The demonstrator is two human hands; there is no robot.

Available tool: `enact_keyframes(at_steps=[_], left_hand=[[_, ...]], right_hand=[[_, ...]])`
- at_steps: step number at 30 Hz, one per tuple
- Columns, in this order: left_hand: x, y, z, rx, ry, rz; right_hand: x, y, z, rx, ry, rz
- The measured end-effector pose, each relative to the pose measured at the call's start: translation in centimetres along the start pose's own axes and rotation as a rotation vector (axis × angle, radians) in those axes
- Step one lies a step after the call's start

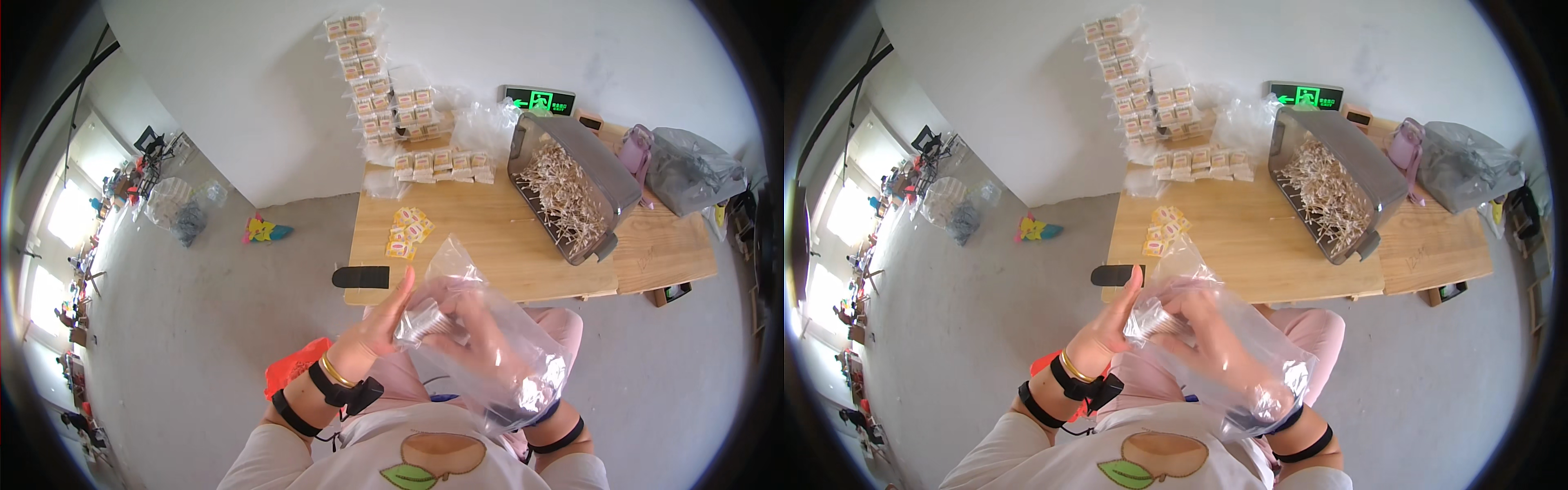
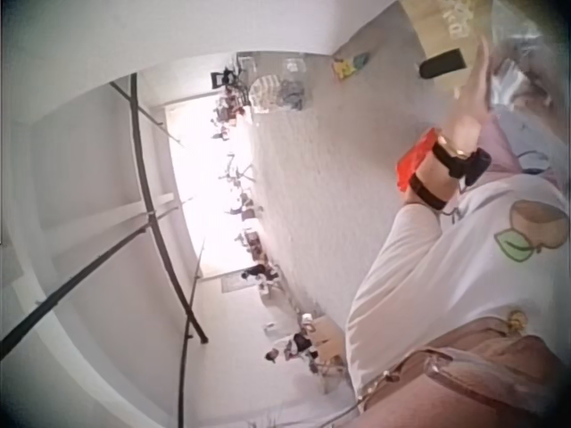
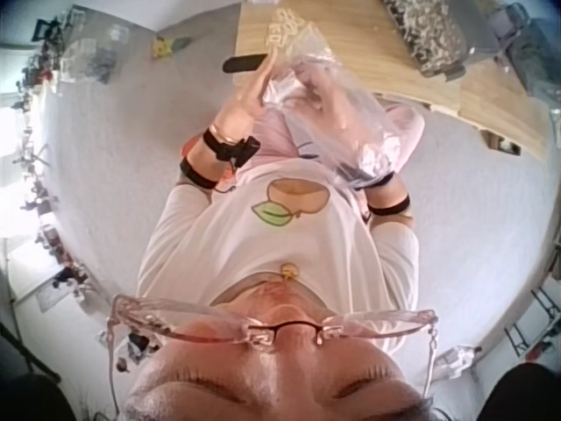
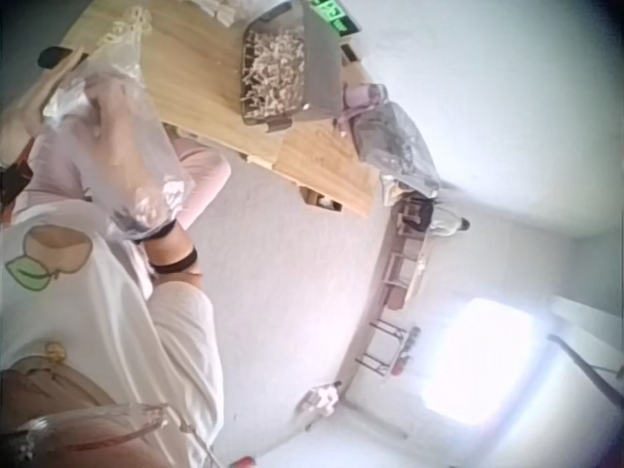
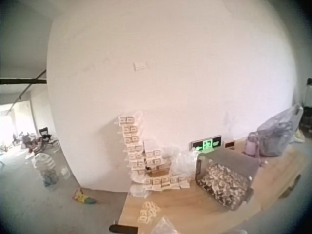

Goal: Counting and bundling small white sticks before placing them into a plastic bag with a label.

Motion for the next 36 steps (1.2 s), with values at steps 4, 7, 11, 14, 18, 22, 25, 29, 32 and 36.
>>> enact_keyframes(at_steps=[4, 7, 11, 14, 18, 22, 25, 29, 32, 36], left_hand=[[0.6, 0.9, 0.9, -0.113, 0.031, 0.108], [1.1, 2.3, 1.6, -0.135, 0.027, 0.09], [1.1, 4.0, 2.4, -0.22, 0.039, 0.022], [1.1, 4.1, 2.2, -0.364, 0.052, -0.019], [1.5, 5.6, 2.7, -0.181, 0.019, -0.088], [1.0, 3.8, 2.8, 0.038, 0.077, -0.051], [1.1, 4.2, 3.1, 0.025, 0.052, -0.105], [1.0, 5.6, 3.7, 0.089, 0.061, -0.154], [0.8, 5.5, 3.3, 0.13, 0.069, -0.166], [1.0, 5.3, 3.1, 0.014, 0.046, -0.129]], right_hand=[[1.4, 1.5, 4.3, 0.28, 0.113, -0.13], [0.9, 2.3, 3.1, 0.222, -0.151, -0.108], [0.7, 2.6, 0.6, 0.323, -0.122, -0.213], [0.3, 2.2, 0.4, 0.521, -0.041, -0.315], [-0.2, 1.9, 0.9, 0.588, 0.037, -0.325], [-0.3, 2.0, 1.0, 0.573, 0.057, -0.429], [0.0, 2.0, 0.9, 0.574, 0.08, -0.489], [0.7, 1.8, 0.8, 0.589, 0.1, -0.486], [1.5, 1.4, 0.4, 0.658, 0.147, -0.551], [1.4, 1.3, 0.6, 0.662, 0.065, -0.438]])
Point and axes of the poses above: each hand's wrist, its own x-axis away from the middle knuckle, its own y-axis out of the back of the hand, z = x × y, the point moved 7 cm from there along -x, towards the middle knuckle, and after that the axes turned 15 degrees about -y, right-handed, at the moved point
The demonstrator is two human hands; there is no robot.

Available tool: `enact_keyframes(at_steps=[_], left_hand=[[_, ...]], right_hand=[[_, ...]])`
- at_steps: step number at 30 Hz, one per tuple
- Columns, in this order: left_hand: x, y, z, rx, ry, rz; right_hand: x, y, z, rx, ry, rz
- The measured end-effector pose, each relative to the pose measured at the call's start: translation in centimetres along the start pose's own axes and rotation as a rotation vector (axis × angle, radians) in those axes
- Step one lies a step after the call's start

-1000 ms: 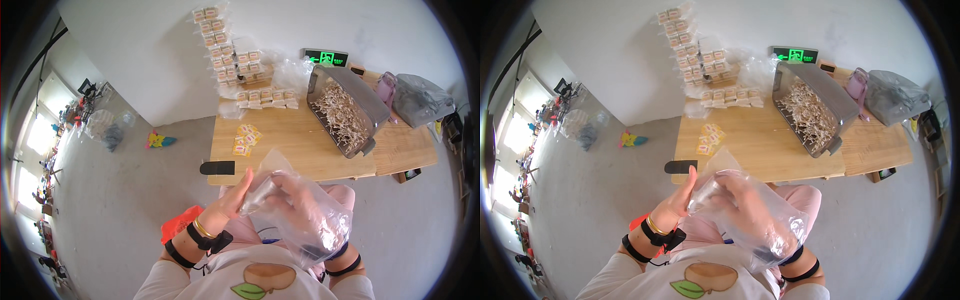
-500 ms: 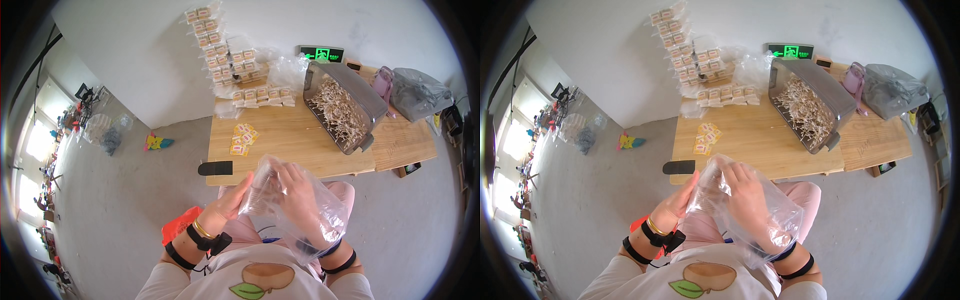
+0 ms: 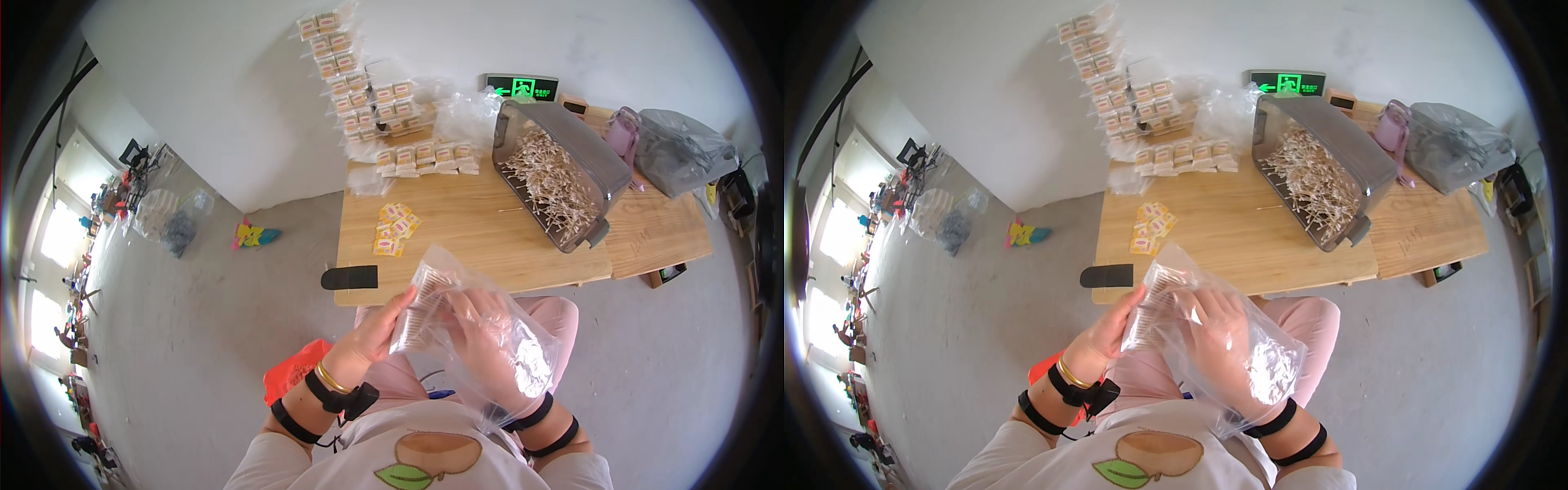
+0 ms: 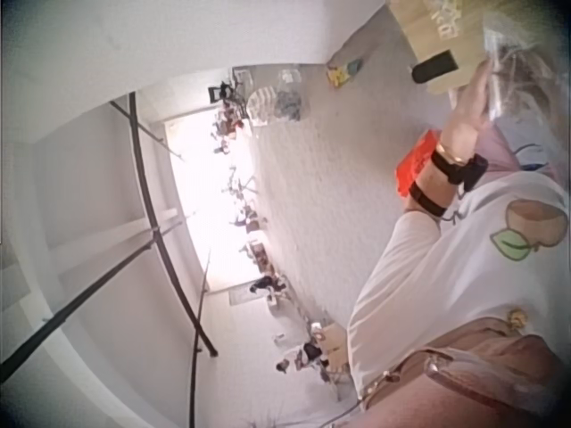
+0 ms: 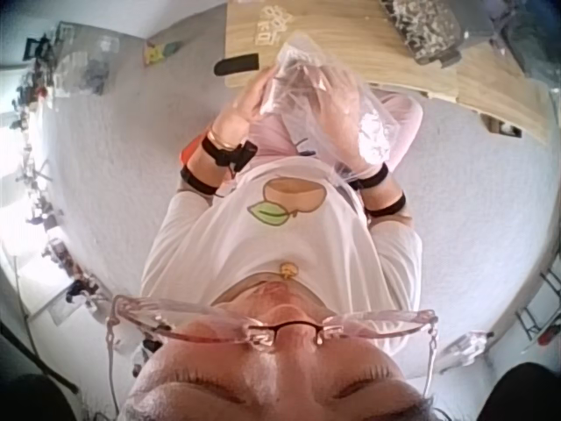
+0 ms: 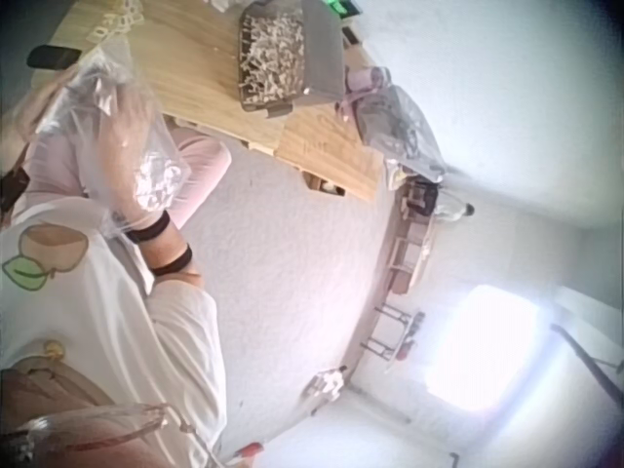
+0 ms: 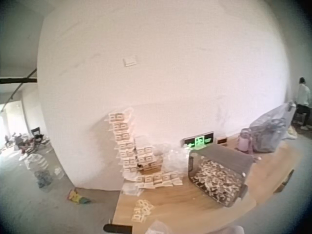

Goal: Counting and bundling small white sticks before placing them into a plastic bag with a label.

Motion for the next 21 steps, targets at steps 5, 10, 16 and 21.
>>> enact_keyframes(at_steps=[5, 10, 16, 21], left_hand=[[0.0, 1.0, 0.0, -0.043, -0.012, -0.042], [-0.4, 1.2, -0.7, 0.002, -0.022, -0.034], [-0.4, 0.8, -0.7, -0.019, -0.044, -0.064], [-1.3, 0.8, -1.0, -0.098, -0.084, -0.104]], right_hand=[[-0.4, -0.9, -0.1, -0.046, 0.004, 0.033], [0.0, -3.0, -0.8, -0.066, 0.063, 0.103], [-0.2, -3.8, -0.8, -0.058, 0.087, 0.18], [-0.3, -4.5, -2.2, -0.078, 0.089, 0.169]])
Point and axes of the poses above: each hand's wrist, its own x-axis away from the middle knuckle, its own y-axis out of the back of the hand, z = x × y, the point moved 7 cm from there along -x, towards the middle knuckle, and after that the axes turned 15 degrees about -y, right-handed, at the moved point
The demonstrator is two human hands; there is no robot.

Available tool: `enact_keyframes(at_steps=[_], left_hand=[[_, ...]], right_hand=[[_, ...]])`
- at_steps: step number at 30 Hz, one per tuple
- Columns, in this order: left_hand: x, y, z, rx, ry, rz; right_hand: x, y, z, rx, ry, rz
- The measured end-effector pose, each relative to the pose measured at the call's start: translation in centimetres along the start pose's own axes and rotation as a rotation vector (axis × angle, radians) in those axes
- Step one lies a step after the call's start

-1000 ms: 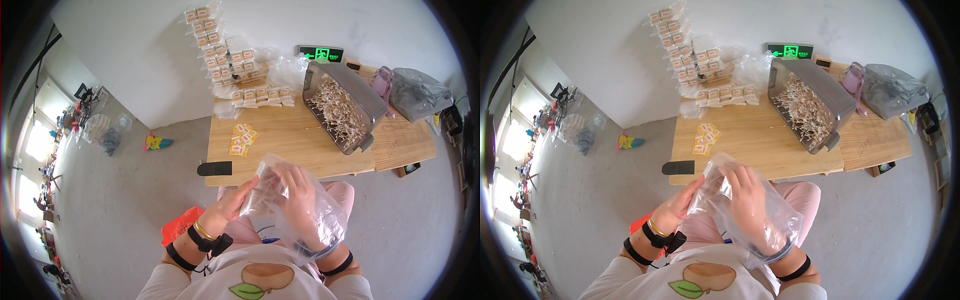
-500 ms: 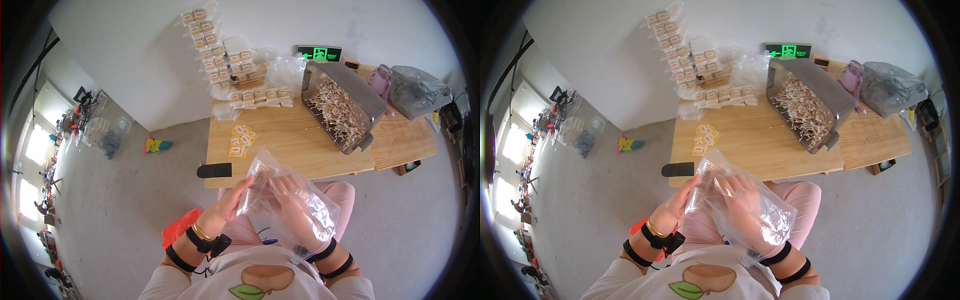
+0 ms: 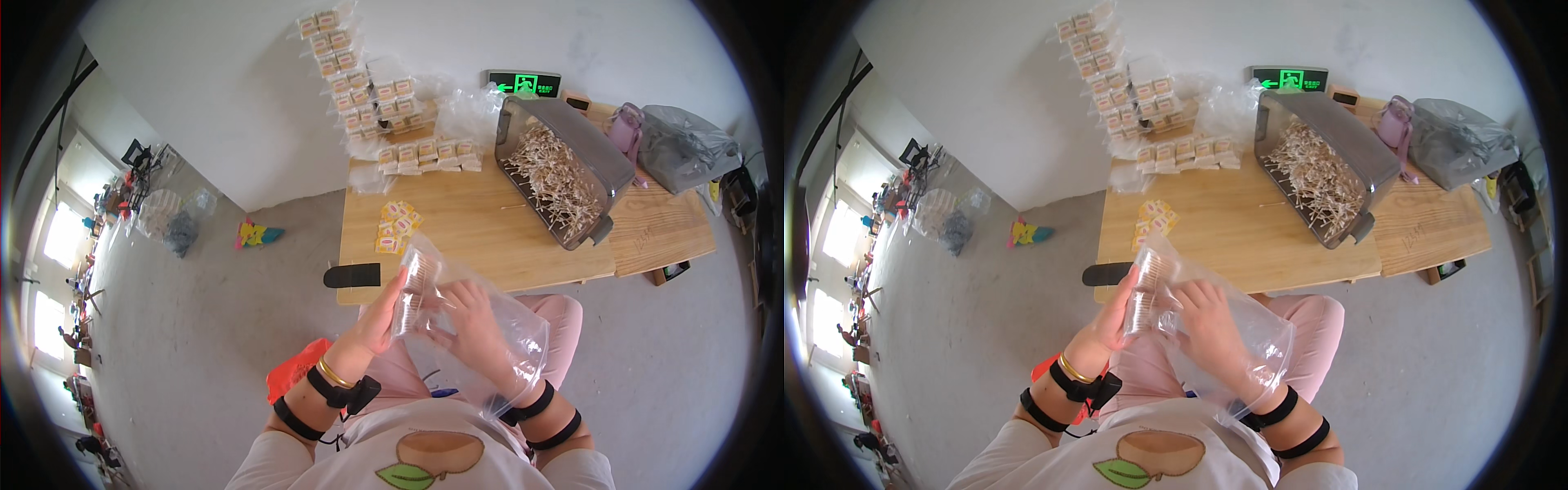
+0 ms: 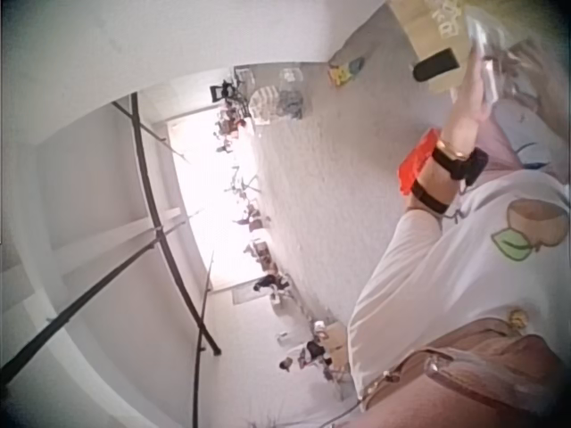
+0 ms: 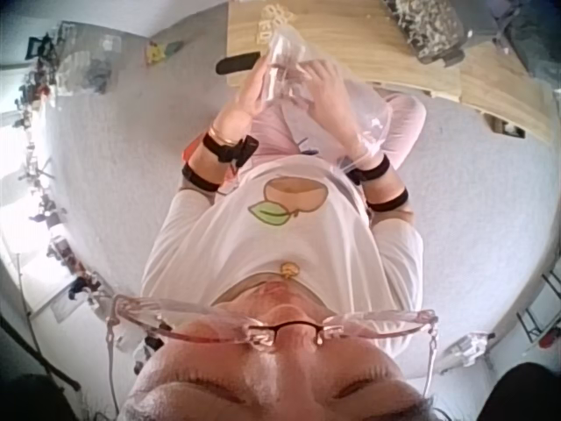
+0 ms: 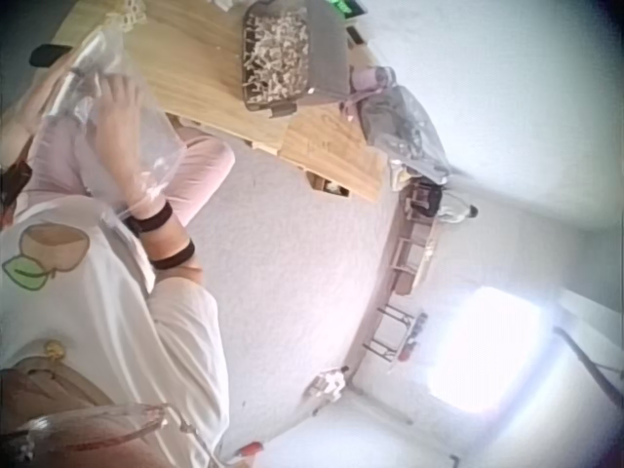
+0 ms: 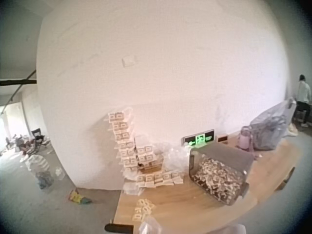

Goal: Counting and bundling small white sticks before placing them into a plastic bag with a label.

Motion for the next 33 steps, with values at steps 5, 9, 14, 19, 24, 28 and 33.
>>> enact_keyframes(at_steps=[5, 9, 14, 19, 24, 28, 33], left_hand=[[-0.1, 0.5, 0.9, 0.059, 0.026, 0.01], [0.1, 0.5, 1.2, 0.075, 0.058, 0.007], [0.7, 0.1, 1.1, 0.16, 0.103, 0.076], [1.2, 0.6, 0.8, -0.007, 0.134, -0.096], [1.5, 1.0, 0.2, 0.076, 0.165, 0.062], [1.2, 3.5, 0.3, 0.117, 0.169, -0.055], [0.9, 3.9, -0.8, 0.043, 0.191, 0.015]], right_hand=[[-0.5, 0.0, 0.2, -0.03, 0.115, 0.006], [-0.7, -0.5, 0.2, -0.021, 0.14, 0.039], [-0.9, -1.0, 0.6, -0.068, 0.135, 0.081], [-1.0, -1.4, 0.5, -0.076, 0.15, 0.17], [-1.2, -1.4, -0.3, -0.133, 0.116, 0.306], [-0.6, -1.4, -0.5, -0.169, 0.087, 0.362], [0.6, 0.0, 0.2, -0.038, 0.199, 0.46]])
Point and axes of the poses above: each hand's wrist, its own x-axis away from the middle knuckle, its own y-axis out of the back of the hand, z = x × y, the point moved 7 cm from there along -x, towards the middle knuckle, and after that the axes turned 15 degrees about -y, right-handed, at the moved point
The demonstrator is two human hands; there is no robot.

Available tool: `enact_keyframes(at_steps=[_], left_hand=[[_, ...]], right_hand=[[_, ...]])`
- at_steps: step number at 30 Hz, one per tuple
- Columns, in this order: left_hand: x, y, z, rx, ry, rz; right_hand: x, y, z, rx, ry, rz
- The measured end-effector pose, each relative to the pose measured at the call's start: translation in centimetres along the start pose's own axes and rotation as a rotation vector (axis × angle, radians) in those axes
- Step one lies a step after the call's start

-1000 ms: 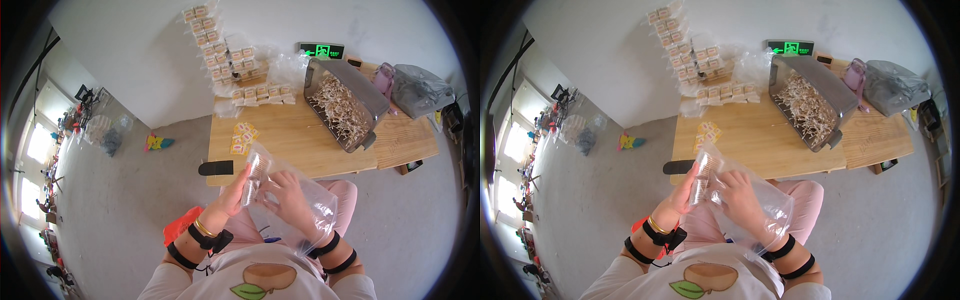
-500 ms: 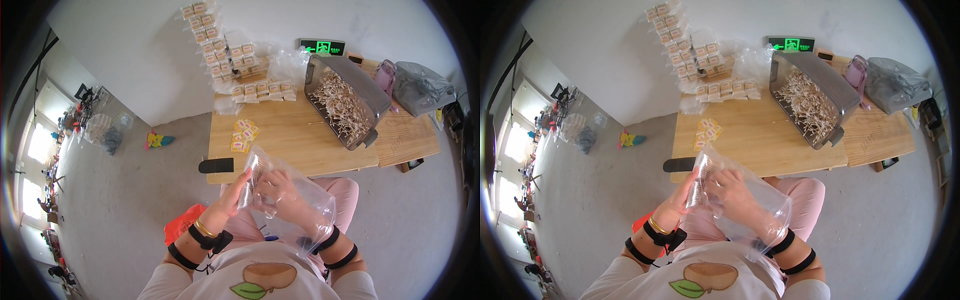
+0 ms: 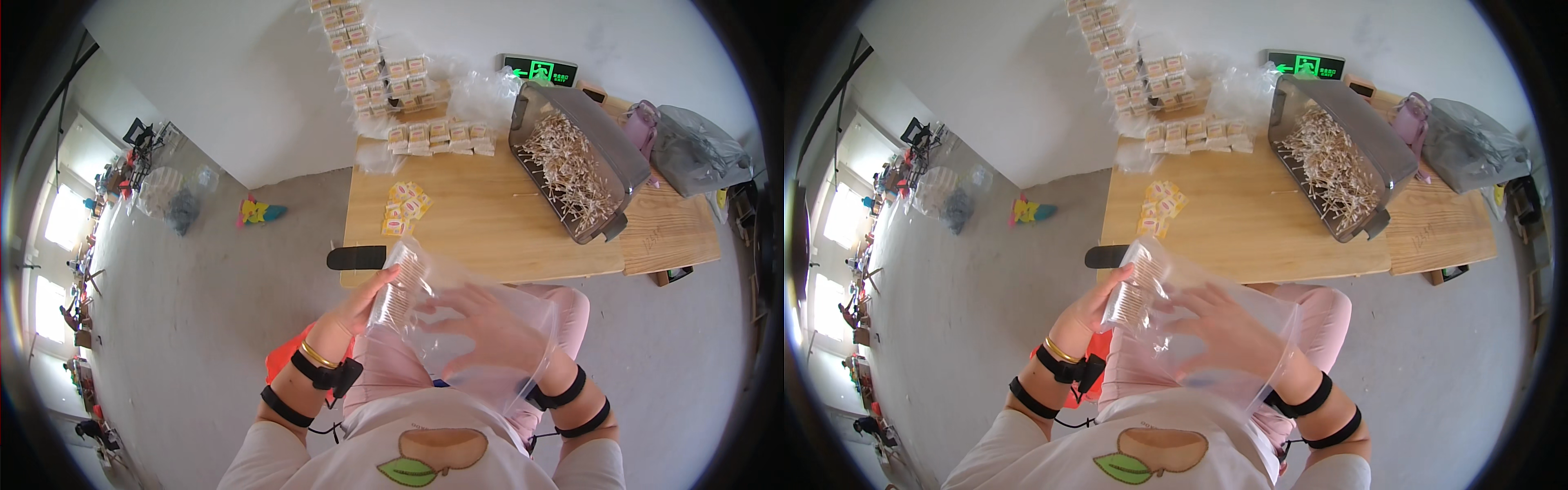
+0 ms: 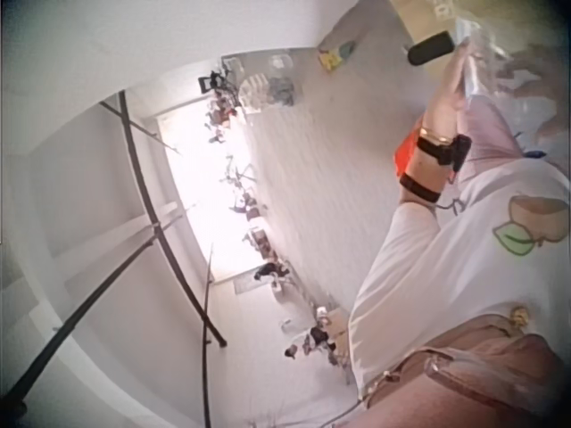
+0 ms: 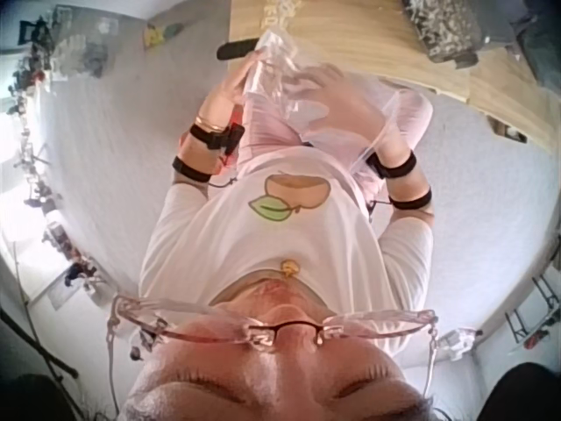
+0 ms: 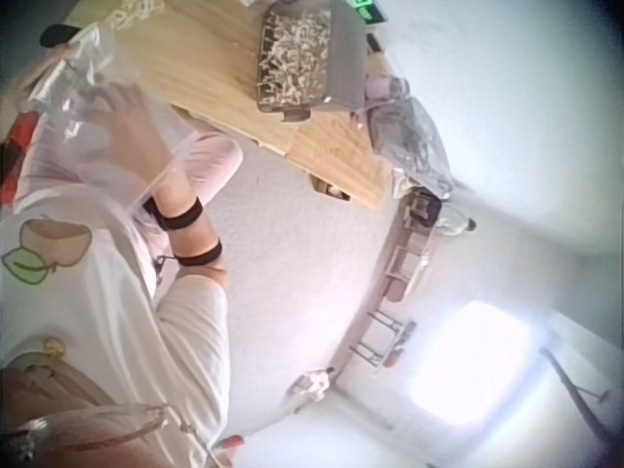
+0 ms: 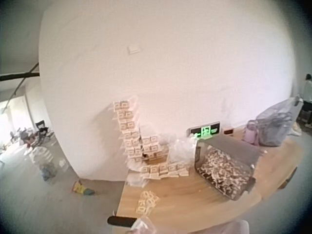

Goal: Counting and bundling small white sticks before placing them into a plastic bag with a label.

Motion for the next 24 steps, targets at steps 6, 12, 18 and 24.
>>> enact_keyframes(at_steps=[6, 12, 18, 24], left_hand=[[-0.3, 2.3, 0.9, -0.073, 0.04, -0.095], [-0.2, 1.2, 1.3, -0.045, 0.078, -0.021], [-0.4, 0.1, 1.4, -0.034, -0.014, -0.053], [0.0, 0.2, 2.2, 0.021, -0.003, 0.13]], right_hand=[[0.9, 0.3, 0.0, 0.137, 0.016, 0.067], [-0.8, -1.4, -1.2, -0.072, -0.01, -0.014], [-1.8, -3.9, -1.0, 0.03, 0.131, -0.103], [-1.7, -3.4, 0.2, 0.145, 0.168, -0.139]])
Point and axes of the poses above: each hand's wrist, its own x-axis away from the middle knuckle, its own y-axis out of the back of the hand, z = x × y, the point moved 7 cm from there along -x, towards the middle knuckle, and after that the axes turned 15 degrees about -y, right-handed, at the moved point
